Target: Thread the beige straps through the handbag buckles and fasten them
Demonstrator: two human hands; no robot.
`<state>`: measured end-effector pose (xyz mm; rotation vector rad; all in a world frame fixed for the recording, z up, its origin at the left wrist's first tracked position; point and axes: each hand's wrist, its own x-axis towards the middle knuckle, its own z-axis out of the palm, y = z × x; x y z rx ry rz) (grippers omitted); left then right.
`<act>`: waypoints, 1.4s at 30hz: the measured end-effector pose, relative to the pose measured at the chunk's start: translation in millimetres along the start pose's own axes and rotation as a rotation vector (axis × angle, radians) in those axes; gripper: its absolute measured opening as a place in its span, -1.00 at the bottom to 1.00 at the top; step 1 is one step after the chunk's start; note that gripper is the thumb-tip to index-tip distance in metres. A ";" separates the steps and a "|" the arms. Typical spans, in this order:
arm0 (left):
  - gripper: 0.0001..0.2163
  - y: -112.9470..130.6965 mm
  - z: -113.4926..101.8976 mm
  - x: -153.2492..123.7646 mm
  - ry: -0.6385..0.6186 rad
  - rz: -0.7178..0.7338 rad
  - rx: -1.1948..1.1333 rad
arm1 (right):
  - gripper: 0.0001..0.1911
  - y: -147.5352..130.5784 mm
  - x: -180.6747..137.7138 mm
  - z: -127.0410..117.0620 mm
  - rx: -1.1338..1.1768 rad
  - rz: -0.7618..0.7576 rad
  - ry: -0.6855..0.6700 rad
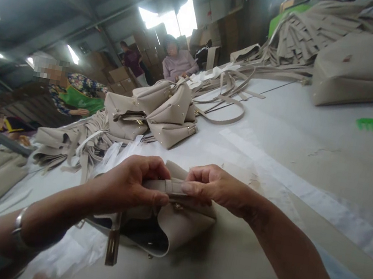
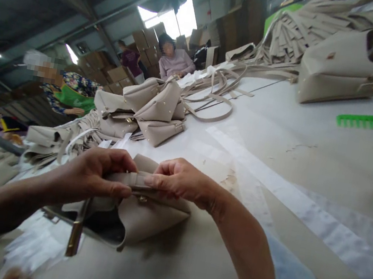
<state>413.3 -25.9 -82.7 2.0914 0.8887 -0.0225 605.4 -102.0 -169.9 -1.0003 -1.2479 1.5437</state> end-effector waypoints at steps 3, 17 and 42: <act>-0.75 4.4 6.2 -0.3 0.015 -0.013 0.126 | -0.68 4.0 -0.5 11.6 -0.046 -0.098 0.082; -0.76 8.1 14.6 9.2 0.061 -0.087 0.052 | -0.75 3.1 -2.8 -10.6 -0.090 0.039 0.020; -0.67 -3.0 12.9 -2.2 0.093 -0.046 0.145 | -0.63 -3.4 -4.7 13.3 -0.553 -0.193 0.235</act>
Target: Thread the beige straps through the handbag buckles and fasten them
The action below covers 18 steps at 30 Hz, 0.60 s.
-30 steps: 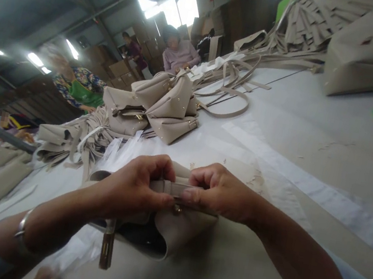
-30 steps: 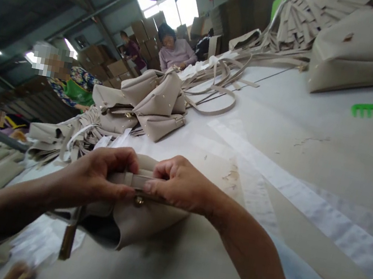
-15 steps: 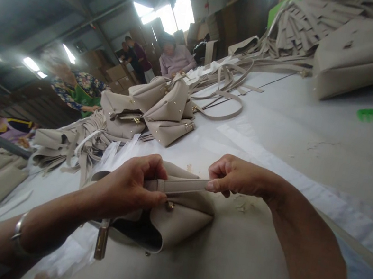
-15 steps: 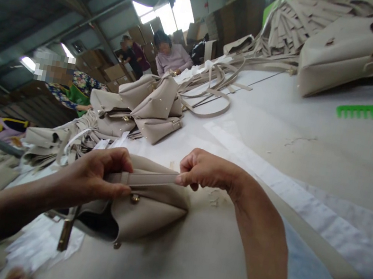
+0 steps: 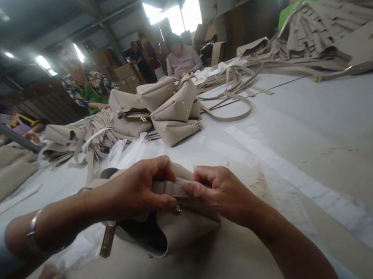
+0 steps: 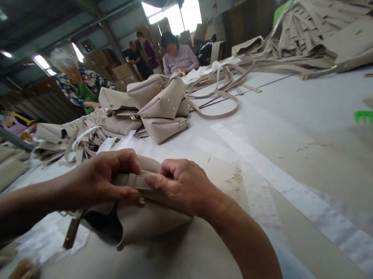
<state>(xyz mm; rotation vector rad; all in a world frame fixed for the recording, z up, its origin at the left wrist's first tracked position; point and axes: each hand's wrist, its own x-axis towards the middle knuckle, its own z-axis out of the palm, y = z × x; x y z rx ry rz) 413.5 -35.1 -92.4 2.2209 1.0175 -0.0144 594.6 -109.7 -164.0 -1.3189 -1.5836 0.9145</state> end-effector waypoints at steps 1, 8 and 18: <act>-0.68 0.4 0.2 0.6 0.001 0.006 0.006 | -0.63 -0.3 -0.4 4.2 0.021 0.010 0.000; -0.74 -2.4 1.1 -0.3 0.011 -0.004 -0.032 | -0.61 20.8 3.8 1.1 0.399 0.127 -0.205; -0.69 -3.0 0.0 -4.2 -0.011 -0.024 -0.052 | -0.70 15.0 -1.1 -2.0 0.475 0.162 -0.365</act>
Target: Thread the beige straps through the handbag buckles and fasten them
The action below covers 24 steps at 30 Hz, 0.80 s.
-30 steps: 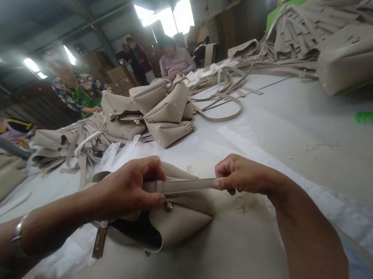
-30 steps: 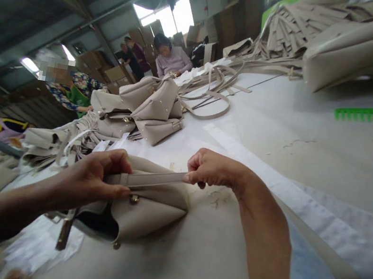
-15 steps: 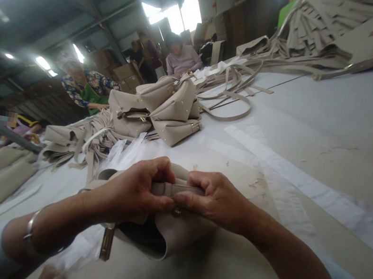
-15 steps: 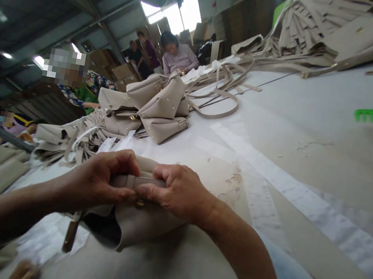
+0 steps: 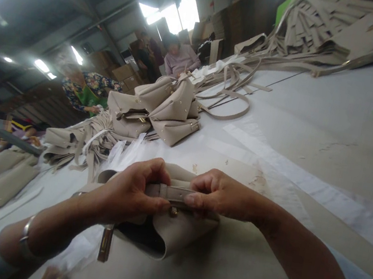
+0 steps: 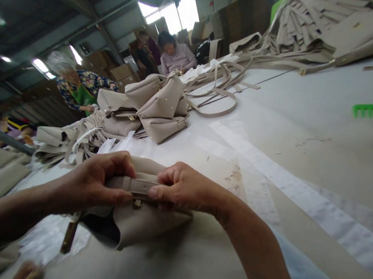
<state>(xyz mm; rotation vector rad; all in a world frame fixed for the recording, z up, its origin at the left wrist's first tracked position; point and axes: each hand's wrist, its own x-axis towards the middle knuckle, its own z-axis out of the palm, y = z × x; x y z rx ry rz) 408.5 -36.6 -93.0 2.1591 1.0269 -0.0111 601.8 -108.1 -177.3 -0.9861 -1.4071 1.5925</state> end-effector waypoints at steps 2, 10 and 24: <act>-0.72 0.4 0.4 -4.2 -0.004 0.004 0.058 | -0.78 -3.4 -2.1 9.3 -0.173 -0.115 0.131; -0.84 -10.2 11.1 -17.2 0.216 0.385 0.413 | -0.70 6.1 -9.9 46.1 -1.257 -0.987 0.585; -0.84 2.5 -6.0 -15.7 0.003 0.158 0.267 | -0.89 -15.2 -12.7 19.3 -0.292 -0.050 0.369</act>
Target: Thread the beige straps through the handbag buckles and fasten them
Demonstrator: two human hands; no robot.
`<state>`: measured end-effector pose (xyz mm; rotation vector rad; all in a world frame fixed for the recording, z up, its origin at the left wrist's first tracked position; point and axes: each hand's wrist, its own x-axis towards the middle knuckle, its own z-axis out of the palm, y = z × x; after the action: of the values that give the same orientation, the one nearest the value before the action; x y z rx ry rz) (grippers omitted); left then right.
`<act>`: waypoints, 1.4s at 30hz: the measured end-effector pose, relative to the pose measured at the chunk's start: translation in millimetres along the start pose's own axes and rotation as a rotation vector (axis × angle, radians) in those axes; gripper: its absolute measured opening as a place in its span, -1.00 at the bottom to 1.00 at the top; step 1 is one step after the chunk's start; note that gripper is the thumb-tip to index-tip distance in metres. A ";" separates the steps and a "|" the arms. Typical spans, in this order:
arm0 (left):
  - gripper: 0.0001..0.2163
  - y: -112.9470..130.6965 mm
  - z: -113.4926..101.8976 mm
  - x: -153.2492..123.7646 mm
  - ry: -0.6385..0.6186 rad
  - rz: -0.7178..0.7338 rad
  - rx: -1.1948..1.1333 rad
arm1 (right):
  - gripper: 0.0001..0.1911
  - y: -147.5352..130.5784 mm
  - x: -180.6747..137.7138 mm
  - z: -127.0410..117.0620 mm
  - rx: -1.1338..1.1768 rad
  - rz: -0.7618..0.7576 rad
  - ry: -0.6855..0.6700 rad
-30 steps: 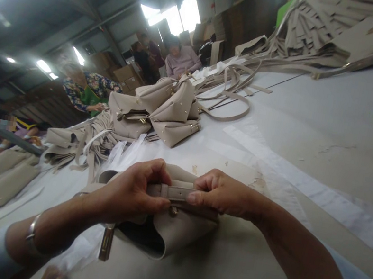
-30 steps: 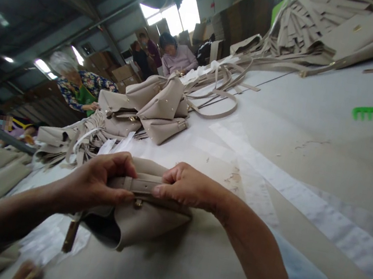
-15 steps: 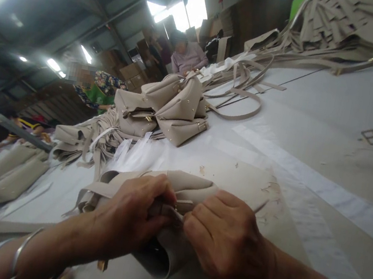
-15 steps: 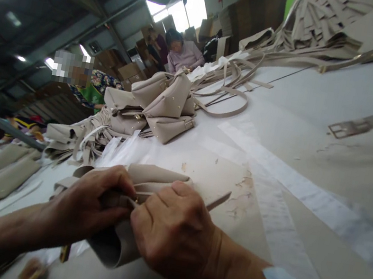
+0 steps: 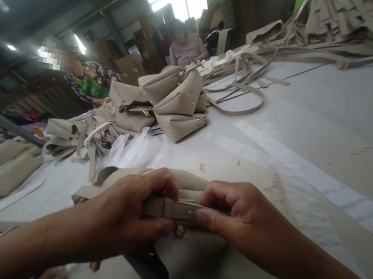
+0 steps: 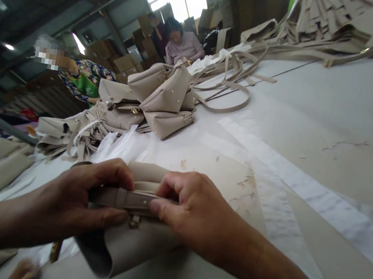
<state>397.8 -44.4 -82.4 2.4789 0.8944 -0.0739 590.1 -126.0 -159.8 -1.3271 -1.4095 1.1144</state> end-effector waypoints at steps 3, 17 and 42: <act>-0.85 2.3 -0.8 -0.7 0.041 0.042 0.103 | -0.88 0.9 0.3 6.9 0.168 0.026 -0.065; -0.82 11.3 7.5 10.7 -0.022 -0.113 -0.167 | -0.88 -3.9 -2.6 23.7 0.055 -0.019 0.153; -0.79 9.4 14.9 20.8 0.031 -0.254 -0.405 | -0.86 3.9 1.4 30.0 0.497 0.071 0.023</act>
<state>421.5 -45.5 -95.6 1.9917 1.1121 0.0550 561.6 -125.7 -170.0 -1.0294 -0.9843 1.3817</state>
